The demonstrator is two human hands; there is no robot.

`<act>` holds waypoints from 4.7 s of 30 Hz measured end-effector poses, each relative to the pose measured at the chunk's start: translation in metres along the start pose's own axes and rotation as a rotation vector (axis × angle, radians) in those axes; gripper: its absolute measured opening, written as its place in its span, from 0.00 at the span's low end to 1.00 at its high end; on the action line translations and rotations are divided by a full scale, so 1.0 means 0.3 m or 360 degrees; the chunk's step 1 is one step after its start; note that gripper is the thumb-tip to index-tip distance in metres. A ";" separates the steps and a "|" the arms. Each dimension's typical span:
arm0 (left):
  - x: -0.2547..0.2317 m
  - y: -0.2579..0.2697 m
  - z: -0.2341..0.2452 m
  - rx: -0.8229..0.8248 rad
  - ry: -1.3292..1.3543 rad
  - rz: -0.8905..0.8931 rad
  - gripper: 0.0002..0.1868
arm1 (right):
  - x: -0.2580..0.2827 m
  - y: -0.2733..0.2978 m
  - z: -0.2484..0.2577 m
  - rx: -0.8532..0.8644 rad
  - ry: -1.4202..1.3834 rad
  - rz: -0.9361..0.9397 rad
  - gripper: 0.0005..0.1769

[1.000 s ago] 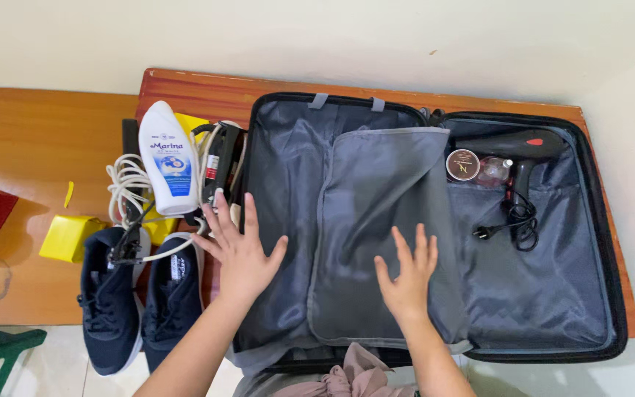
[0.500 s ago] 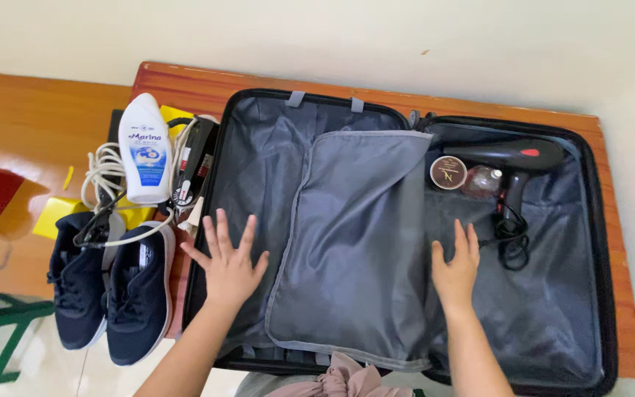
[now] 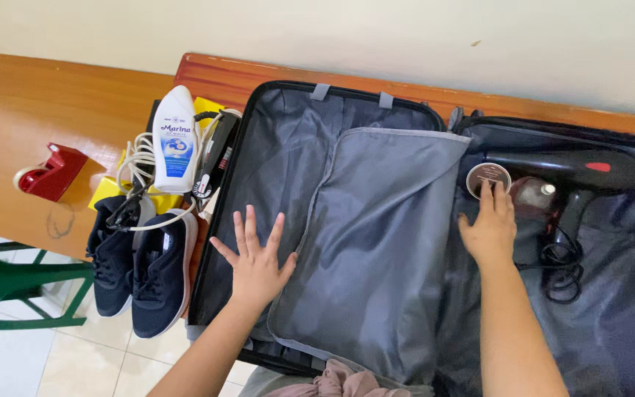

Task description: The person unpacks a suitcase placed on a wooden table, removing folded clothes, shoes, and personal care items one by one. Clothes are placed into a green laundry basket, while shoes and toiletries are set on the table. The suitcase is then closed.

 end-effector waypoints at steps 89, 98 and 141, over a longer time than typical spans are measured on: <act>0.529 -0.538 -0.051 -0.0224 0.0618 0.0302 0.44 | 0.953 0.476 0.020 -0.0129 0.0010 -0.0042 0.34; 0.070 -0.135 0.039 0.0205 0.0629 -0.0340 0.46 | 0.842 0.461 0.166 -0.0590 0.0079 0.0038 0.33; -0.117 0.093 -0.054 0.0255 0.0388 0.0292 0.54 | -0.473 0.409 0.080 -0.0322 -0.1749 -0.1428 0.27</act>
Point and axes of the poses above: each hand's wrist, its own y-axis away from the middle knuckle, its own z-axis out of the back of the hand, x = y × z, the point moved 3 cm from there along -y, towards the middle knuckle, and after that the axes turned 15 degrees about z, right-handed, at the moved point
